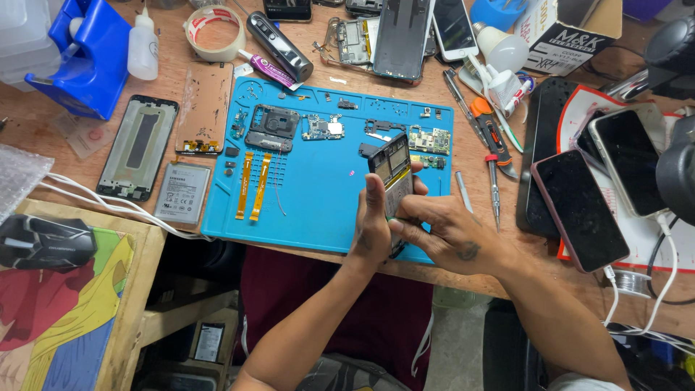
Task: The person disassembles a smartphone on a blue mat, using a screwdriver to remove screws and a prying tool to separate the battery and internal components. They detach the battery, remove the motherboard, and set aside the phone frame and other parts.
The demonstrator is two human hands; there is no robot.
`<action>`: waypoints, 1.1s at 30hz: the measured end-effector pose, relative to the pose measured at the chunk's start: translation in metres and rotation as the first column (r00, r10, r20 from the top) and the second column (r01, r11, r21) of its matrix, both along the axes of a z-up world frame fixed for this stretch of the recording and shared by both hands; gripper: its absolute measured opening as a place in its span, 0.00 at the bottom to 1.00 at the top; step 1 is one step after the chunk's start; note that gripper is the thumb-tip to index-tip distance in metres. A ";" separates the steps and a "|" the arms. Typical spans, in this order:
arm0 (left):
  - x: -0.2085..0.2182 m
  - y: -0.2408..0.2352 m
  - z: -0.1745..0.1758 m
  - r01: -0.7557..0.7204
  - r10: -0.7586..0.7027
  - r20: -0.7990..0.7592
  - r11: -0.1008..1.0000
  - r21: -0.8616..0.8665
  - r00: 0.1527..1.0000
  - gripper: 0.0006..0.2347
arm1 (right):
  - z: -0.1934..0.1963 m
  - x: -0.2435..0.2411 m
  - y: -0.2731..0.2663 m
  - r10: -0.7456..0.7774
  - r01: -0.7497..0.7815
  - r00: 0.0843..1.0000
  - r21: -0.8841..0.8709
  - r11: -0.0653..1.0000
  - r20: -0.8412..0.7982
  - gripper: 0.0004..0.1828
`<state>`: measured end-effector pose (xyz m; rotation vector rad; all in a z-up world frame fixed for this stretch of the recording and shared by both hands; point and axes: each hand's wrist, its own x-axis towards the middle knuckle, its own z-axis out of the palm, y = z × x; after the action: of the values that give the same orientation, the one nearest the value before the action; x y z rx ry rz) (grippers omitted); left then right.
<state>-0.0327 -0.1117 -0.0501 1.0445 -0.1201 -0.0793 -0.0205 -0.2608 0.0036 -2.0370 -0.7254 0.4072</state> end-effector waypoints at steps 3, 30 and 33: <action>0.001 0.000 0.000 0.011 -0.011 -0.011 1.000 0.011 1.000 0.45 | 0.001 0.000 0.000 -0.003 0.003 1.000 -0.029 1.000 -0.001 0.16; 0.013 0.011 -0.034 -0.570 0.549 0.192 0.687 0.450 0.813 0.33 | 0.022 -0.005 -0.034 -0.116 0.170 0.975 0.298 0.939 -0.191 0.15; 0.014 0.013 -0.035 -0.483 0.497 -0.030 0.853 0.197 0.867 0.32 | 0.019 0.002 -0.031 -0.126 0.146 0.989 0.332 0.932 -0.083 0.14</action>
<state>-0.0189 -0.0985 -0.0854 1.2275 0.2353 0.3406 -0.0189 -0.2922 0.0225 -1.7297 -0.5688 0.2434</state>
